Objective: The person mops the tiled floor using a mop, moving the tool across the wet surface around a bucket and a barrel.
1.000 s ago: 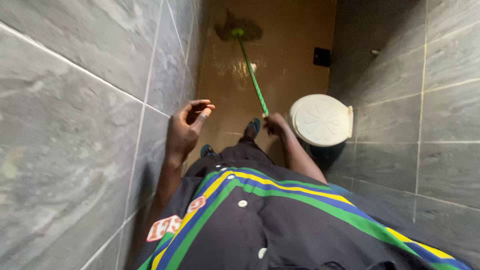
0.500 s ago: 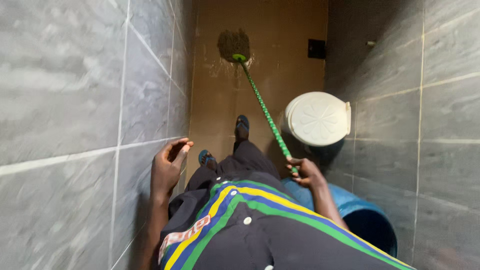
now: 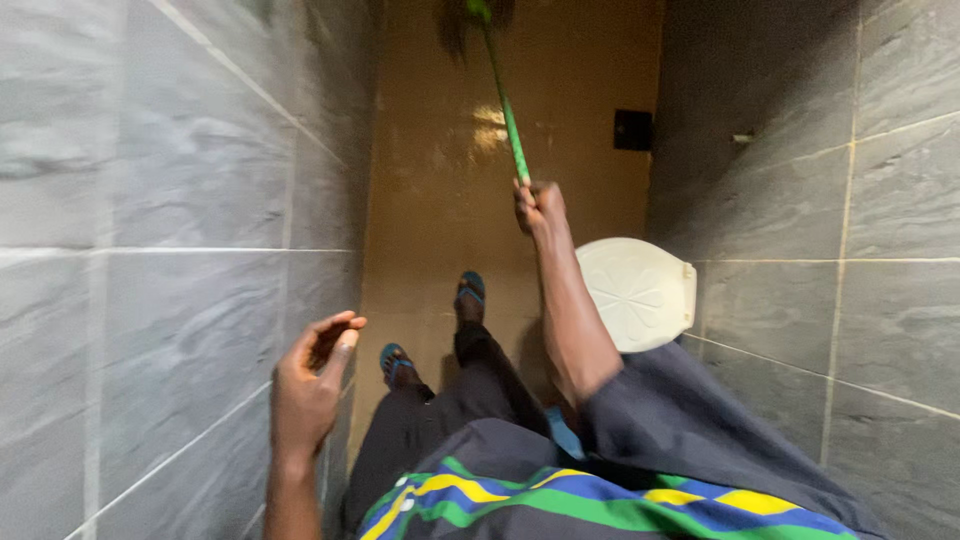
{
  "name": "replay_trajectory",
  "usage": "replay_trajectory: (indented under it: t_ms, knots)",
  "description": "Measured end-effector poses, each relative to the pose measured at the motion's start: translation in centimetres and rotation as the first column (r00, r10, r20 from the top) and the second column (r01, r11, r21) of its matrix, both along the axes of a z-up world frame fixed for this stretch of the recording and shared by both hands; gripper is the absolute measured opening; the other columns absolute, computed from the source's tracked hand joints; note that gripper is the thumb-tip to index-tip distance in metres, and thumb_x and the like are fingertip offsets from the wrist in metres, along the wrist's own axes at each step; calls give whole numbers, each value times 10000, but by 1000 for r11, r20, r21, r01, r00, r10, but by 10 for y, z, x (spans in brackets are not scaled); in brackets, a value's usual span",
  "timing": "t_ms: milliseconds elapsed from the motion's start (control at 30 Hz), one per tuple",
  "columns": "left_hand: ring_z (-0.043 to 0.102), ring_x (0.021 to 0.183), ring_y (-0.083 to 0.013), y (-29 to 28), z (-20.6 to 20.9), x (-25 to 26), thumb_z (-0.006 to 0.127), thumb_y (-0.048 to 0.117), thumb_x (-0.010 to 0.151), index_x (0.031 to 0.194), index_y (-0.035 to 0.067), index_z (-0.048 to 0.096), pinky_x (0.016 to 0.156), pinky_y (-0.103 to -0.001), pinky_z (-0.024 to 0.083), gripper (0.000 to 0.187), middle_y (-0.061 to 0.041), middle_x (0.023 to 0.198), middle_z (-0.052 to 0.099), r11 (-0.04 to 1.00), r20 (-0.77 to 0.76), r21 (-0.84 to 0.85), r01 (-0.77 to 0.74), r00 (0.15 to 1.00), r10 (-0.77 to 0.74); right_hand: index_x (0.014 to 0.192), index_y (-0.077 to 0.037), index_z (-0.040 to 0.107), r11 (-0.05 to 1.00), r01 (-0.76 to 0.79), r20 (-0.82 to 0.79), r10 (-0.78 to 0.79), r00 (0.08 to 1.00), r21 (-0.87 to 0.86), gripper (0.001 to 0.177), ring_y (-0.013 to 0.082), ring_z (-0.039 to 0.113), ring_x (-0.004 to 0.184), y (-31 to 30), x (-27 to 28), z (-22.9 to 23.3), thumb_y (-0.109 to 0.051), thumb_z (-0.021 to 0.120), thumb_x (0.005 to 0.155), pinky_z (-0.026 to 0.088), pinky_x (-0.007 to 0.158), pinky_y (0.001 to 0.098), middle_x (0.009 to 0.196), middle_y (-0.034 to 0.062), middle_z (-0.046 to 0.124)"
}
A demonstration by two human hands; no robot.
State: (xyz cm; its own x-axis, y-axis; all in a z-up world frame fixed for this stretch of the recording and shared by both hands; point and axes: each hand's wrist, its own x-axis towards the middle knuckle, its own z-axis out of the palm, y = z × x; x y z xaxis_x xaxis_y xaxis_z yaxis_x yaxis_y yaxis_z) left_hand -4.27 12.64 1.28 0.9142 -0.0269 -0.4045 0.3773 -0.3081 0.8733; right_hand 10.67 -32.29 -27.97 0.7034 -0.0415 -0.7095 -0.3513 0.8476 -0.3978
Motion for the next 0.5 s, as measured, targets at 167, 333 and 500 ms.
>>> replay_trajectory:
  t_ms: [167,333,500]
  knots:
    - [821,1219,-163,-39,-5,13,746,154,1109,1404,32,799,1071,-347,626,323,-76,1323,902,995,-101,50,92,991,-86,1186,-47,689,984,113,-22,-111,994,135,152,111,448,452,-49,-13,-12,-167,615,1131,317,383,279,685,8,585]
    - [834,1246,-175,-73,-12,34,754,157,1093,1395,44,817,1103,-362,621,329,-79,1324,911,981,-156,130,147,980,-126,1318,-31,726,954,254,-29,-252,967,160,252,111,464,487,-41,-150,-27,-165,586,1156,336,402,263,777,26,637]
    - [852,1242,-199,-128,-25,64,791,224,1068,1382,63,828,1130,-372,629,355,-82,1310,915,945,-73,46,324,945,-320,1295,-56,749,895,389,-162,-359,919,220,239,99,442,478,-53,-189,-30,-151,565,1175,325,398,249,740,21,616]
